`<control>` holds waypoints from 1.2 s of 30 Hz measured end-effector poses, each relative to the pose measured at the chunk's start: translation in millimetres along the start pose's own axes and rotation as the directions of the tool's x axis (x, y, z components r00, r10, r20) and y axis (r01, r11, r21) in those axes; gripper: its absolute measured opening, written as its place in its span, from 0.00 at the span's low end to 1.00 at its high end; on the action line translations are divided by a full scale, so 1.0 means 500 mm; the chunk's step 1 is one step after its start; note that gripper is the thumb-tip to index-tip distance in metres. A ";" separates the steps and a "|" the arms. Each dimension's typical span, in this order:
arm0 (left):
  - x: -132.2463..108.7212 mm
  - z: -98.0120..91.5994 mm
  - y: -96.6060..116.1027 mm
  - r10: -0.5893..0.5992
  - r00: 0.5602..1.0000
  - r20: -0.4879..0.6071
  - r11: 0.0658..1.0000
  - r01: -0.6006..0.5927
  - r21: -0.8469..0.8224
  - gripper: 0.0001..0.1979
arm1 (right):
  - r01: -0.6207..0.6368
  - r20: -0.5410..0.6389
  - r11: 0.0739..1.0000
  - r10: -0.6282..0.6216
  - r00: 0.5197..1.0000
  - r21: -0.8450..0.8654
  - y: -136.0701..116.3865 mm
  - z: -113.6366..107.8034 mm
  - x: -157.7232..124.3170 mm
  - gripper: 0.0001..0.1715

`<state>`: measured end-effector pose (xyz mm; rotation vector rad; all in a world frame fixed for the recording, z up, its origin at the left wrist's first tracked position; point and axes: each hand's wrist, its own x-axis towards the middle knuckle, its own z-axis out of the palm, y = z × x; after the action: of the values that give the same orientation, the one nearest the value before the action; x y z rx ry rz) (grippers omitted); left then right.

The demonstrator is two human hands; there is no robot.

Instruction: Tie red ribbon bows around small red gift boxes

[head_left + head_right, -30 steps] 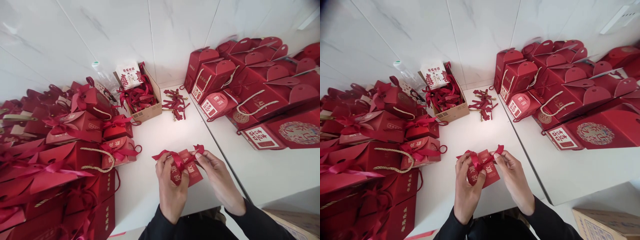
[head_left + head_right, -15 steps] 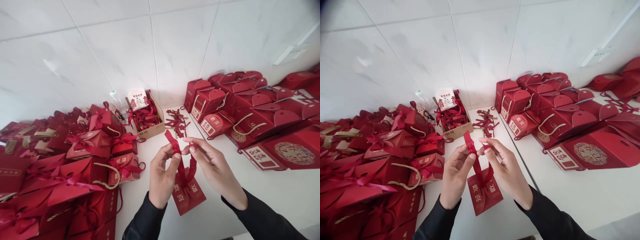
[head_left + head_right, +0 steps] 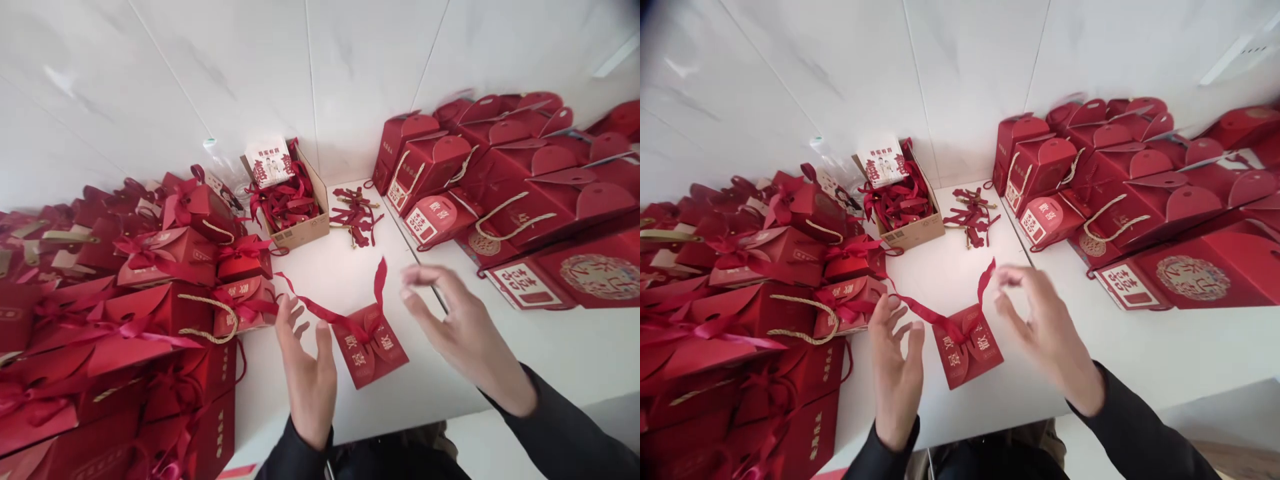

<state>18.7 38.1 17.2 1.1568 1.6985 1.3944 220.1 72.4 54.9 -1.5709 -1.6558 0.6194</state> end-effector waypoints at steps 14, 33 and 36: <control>-0.086 0.012 -0.016 0.200 0.941 0.272 0.921 -0.275 0.277 0.16 | 0.196 0.404 0.978 -0.152 0.902 -0.069 -0.005 0.044 -0.059 0.07; -0.097 0.021 -0.024 -0.114 0.984 0.138 0.990 0.101 0.098 0.20 | 0.060 0.304 0.997 -0.041 0.952 -0.055 -0.003 0.043 -0.092 0.10; -0.089 0.017 -0.023 -0.260 0.947 0.189 0.965 0.261 0.020 0.19 | -0.052 0.214 0.996 0.067 0.975 -0.079 0.011 0.041 -0.084 0.14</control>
<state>41.8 0.2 2.0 0.9862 1.6416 1.0900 205.3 35.0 30.2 -1.6588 -1.8141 0.7934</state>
